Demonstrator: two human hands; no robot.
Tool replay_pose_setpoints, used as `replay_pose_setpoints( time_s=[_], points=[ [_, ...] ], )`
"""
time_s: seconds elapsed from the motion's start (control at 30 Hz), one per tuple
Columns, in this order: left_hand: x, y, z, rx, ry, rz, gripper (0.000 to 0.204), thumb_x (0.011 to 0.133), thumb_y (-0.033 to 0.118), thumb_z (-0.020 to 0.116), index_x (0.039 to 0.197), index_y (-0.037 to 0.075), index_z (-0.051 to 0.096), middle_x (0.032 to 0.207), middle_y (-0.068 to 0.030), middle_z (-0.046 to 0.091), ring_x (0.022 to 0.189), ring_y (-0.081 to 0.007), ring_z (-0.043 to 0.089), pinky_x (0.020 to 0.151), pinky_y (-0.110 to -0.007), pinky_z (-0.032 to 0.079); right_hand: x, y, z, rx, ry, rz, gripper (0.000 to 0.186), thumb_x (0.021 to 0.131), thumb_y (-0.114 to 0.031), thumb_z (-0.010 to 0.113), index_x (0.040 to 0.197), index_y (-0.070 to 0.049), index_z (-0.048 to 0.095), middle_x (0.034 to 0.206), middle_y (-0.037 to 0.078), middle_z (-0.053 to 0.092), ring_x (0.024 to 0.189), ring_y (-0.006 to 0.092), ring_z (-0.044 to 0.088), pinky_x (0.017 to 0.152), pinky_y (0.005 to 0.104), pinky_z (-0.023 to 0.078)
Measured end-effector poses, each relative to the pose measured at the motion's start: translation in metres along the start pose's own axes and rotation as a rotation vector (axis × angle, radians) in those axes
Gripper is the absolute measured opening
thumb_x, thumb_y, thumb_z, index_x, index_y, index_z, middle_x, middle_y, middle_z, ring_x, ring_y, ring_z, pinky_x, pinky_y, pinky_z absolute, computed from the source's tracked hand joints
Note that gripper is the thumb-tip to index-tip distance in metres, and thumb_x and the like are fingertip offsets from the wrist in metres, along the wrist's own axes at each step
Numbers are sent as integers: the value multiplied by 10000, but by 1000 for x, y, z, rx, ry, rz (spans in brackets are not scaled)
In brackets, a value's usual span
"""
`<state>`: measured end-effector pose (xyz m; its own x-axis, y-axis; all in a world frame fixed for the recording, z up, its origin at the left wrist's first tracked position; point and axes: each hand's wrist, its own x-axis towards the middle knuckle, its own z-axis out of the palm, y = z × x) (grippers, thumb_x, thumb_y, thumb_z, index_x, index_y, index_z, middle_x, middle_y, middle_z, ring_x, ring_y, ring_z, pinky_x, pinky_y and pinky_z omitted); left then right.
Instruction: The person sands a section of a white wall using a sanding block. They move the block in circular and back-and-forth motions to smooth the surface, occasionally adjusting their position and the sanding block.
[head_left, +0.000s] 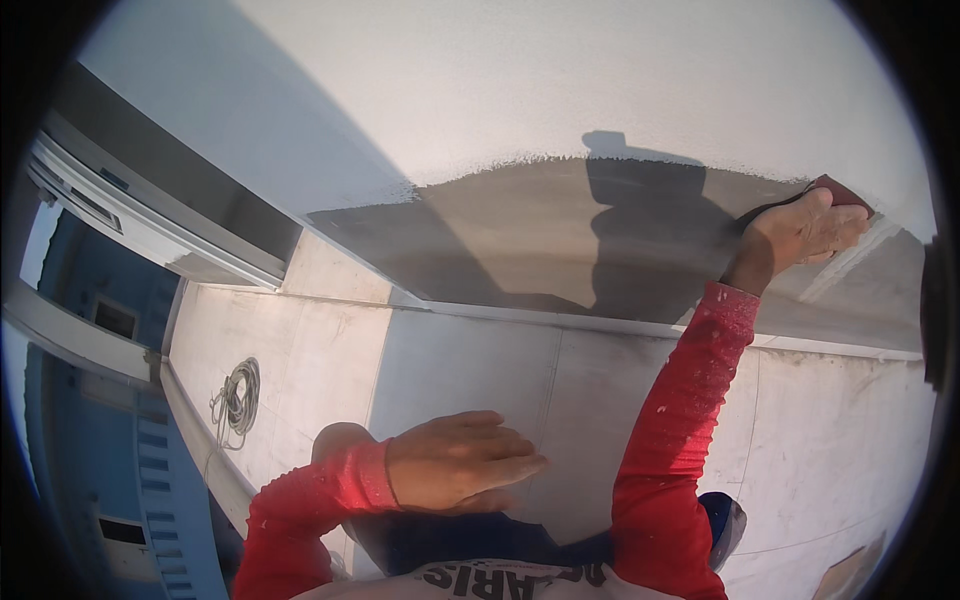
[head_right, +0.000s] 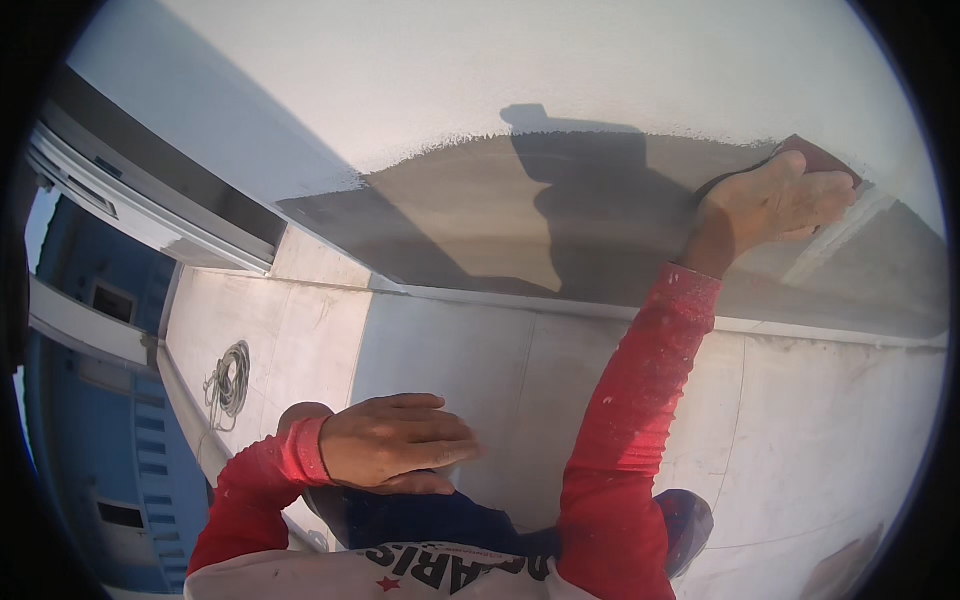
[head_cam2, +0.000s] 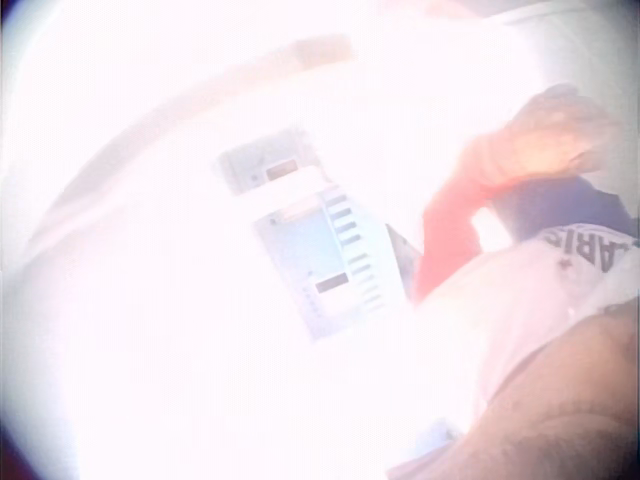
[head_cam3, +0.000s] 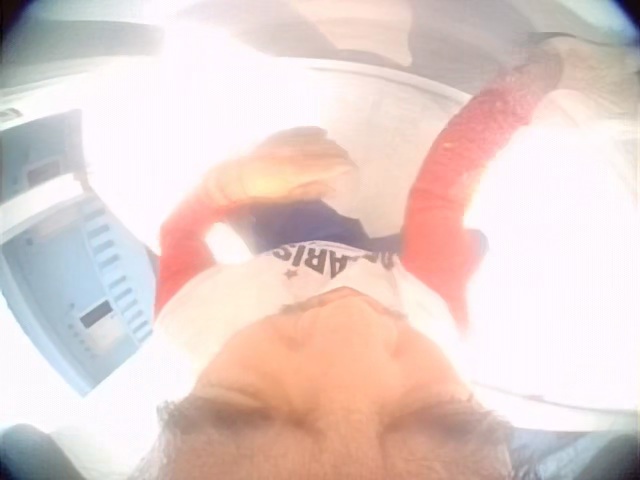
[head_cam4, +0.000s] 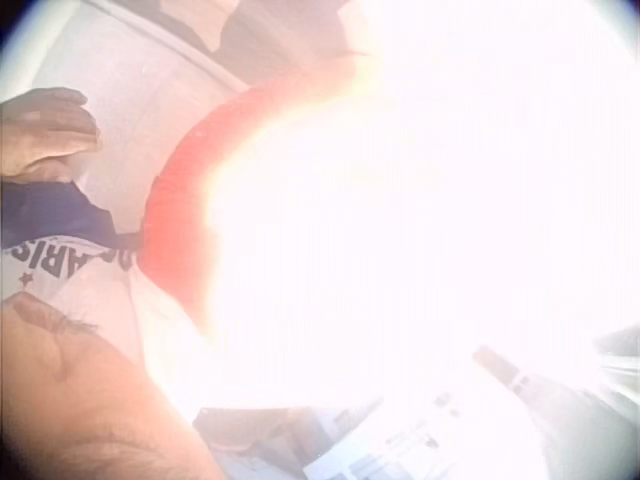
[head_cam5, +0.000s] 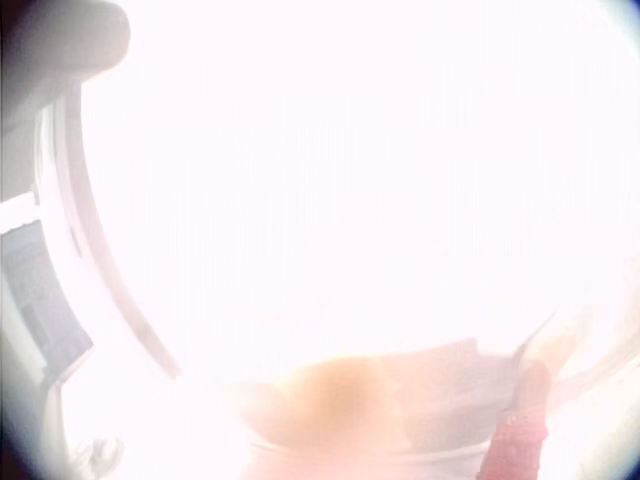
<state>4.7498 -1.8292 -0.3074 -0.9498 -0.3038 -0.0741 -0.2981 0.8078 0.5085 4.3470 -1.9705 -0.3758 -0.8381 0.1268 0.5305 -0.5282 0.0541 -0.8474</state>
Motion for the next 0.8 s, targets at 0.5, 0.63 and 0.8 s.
replay_pose_setpoints(
  time_s=[0.5,0.63,0.8],
  points=[
    [-52,-92,14,89,-194,362,266,971,362,670,988,100,716,959,-70,739,841,-249,730,832,-419,578,-52,-76,-10,304,-201,17,560,1080,-328,305,1487,57,308,1533,194,358,1426,317,356,1216,433,271],
    [-32,-103,25,18,-523,472,272,972,336,658,853,95,698,806,-75,723,765,-271,722,746,-407,571,-292,-134,36,-84,-252,-893,802,1056,-552,402,1630,-19,231,1704,227,177,1563,475,136,1232,617,96],
    [-58,-130,2,-79,-431,529,269,971,353,660,922,94,715,774,-84,714,744,-285,710,716,-390,570,-169,-98,14,16,-270,-718,766,1086,-505,393,1648,-26,191,1717,227,137,1588,404,118,1264,540,73]
  ],
)
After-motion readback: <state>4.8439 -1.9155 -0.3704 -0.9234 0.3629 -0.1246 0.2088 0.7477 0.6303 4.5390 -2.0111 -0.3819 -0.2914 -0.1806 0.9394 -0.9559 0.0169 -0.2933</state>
